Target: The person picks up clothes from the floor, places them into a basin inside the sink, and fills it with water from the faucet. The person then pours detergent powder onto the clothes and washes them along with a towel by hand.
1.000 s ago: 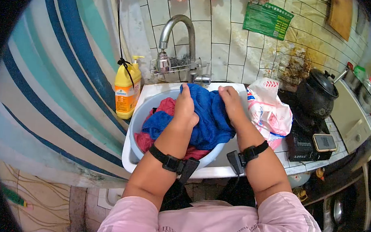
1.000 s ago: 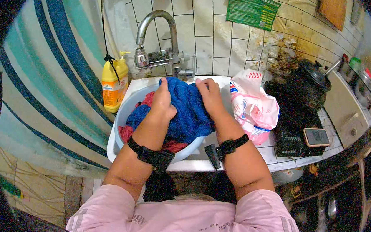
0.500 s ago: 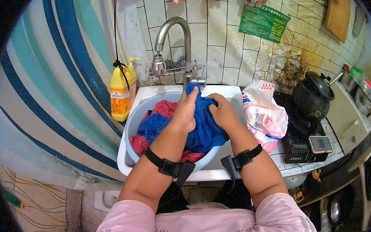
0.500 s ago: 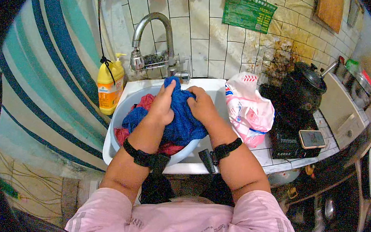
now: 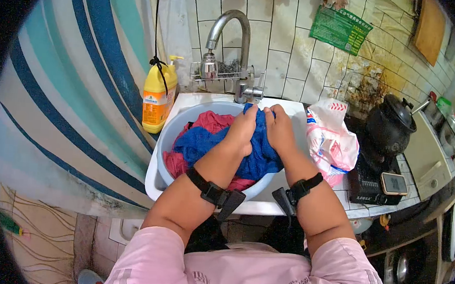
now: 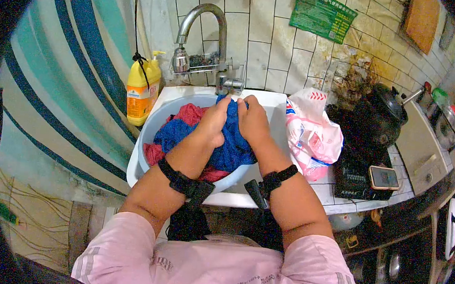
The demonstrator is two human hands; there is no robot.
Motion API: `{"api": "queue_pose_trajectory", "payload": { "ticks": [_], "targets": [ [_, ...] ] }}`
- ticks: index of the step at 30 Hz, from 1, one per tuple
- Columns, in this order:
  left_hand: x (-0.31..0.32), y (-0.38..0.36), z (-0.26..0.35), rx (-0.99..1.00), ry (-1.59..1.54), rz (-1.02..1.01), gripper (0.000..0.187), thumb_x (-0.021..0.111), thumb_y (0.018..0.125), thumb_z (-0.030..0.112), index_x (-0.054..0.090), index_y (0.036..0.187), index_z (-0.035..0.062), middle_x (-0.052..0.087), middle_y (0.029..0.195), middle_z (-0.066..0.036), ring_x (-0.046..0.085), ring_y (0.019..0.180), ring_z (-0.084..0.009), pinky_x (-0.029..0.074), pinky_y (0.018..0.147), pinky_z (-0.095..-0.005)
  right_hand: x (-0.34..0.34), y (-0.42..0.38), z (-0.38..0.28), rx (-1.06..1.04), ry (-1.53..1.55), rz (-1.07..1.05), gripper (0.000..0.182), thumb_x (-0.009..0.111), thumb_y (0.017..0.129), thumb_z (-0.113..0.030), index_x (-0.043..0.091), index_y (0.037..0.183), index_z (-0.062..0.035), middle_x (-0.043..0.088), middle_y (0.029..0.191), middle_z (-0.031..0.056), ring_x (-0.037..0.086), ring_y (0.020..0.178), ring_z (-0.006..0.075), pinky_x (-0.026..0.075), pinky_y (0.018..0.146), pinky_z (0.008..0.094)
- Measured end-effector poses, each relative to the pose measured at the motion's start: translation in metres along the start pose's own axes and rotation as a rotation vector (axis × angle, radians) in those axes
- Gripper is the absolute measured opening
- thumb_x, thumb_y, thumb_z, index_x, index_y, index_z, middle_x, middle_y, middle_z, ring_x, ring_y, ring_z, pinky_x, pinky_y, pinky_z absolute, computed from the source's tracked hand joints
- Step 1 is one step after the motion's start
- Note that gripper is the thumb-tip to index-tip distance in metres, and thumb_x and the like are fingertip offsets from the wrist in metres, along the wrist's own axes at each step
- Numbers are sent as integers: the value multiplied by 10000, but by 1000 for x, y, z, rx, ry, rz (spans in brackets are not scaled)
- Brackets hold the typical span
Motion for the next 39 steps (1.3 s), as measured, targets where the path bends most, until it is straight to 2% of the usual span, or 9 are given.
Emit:
{"api": "queue_pose_trajectory", "payload": {
  "ticks": [4, 7, 10, 12, 19, 26, 28, 30, 39],
  "targets": [
    [5, -9, 3, 35, 76, 65, 375, 470, 913, 384, 551, 1038, 39, 599, 904, -85, 593, 831, -211, 492, 731, -379, -4, -8, -3, 44, -14, -22, 236, 524, 896, -246, 519, 912, -12, 597, 826, 274, 567, 813, 465, 440, 699, 498],
    [-13, 15, -1, 231, 73, 54, 400, 480, 912, 415, 550, 1025, 38, 577, 886, -78, 565, 812, -212, 475, 726, -389, -13, -25, -38, -225, 42, 53, 240, 512, 897, -261, 506, 910, -21, 600, 821, 271, 566, 816, 469, 437, 696, 512],
    [-15, 12, -2, 143, 86, 108, 411, 476, 914, 420, 543, 1050, 37, 571, 914, -82, 550, 843, -208, 465, 744, -390, -13, -33, -60, -431, 32, 8, 239, 498, 897, -269, 494, 902, -31, 603, 807, 268, 567, 807, 471, 435, 692, 526],
    [-15, 10, -3, 95, 94, 138, 417, 473, 916, 422, 539, 1062, 37, 569, 928, -84, 543, 859, -207, 460, 754, -390, -7, -16, -33, -41, -97, -2, 227, 532, 888, -243, 517, 886, -17, 589, 778, 254, 566, 768, 447, 441, 652, 467],
    [-6, 7, -5, 28, 113, 38, 463, 459, 914, 420, 530, 1103, 3, 614, 1054, -134, 579, 1013, -226, 462, 868, -394, -3, -2, 14, 23, -128, -3, 263, 527, 883, -296, 557, 864, -36, 613, 796, 248, 598, 773, 429, 460, 689, 518],
    [17, -40, 24, 85, 363, 223, 558, 448, 918, 441, 470, 1229, -21, 543, 1204, -166, 554, 1057, -261, 418, 933, -432, -85, -8, -89, -218, -725, -225, 219, 551, 831, -238, 629, 794, -37, 621, 812, 191, 615, 770, 368, 483, 698, 464],
    [0, -5, 5, -6, 85, 45, 508, 457, 912, 449, 503, 1179, 19, 566, 1144, -146, 585, 998, -255, 459, 875, -433, -115, -25, -140, -273, -980, -396, 190, 557, 811, -189, 617, 726, -30, 621, 783, 162, 628, 735, 323, 500, 655, 420],
    [-10, 10, -5, -17, 29, 4, 529, 461, 909, 454, 499, 1200, 13, 597, 1143, -171, 603, 1015, -281, 427, 947, -441, -139, -43, -179, -482, -1061, -368, 161, 585, 793, -179, 624, 712, -45, 598, 722, 125, 619, 684, 277, 497, 627, 386],
    [4, -8, 6, -55, 12, 84, 464, 467, 911, 435, 554, 1115, 28, 620, 1095, -157, 632, 932, -291, 495, 846, -463, -143, -77, -269, -426, -1357, -295, 85, 594, 683, -131, 597, 696, -48, 548, 691, 83, 565, 706, 218, 430, 618, 348]
  ]
}}
Point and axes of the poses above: each hand's wrist, its own y-axis towards the middle knuckle, its own x-axis out of the palm, z = x × y, the point moved 4 cm from there along y, towards the middle knuckle
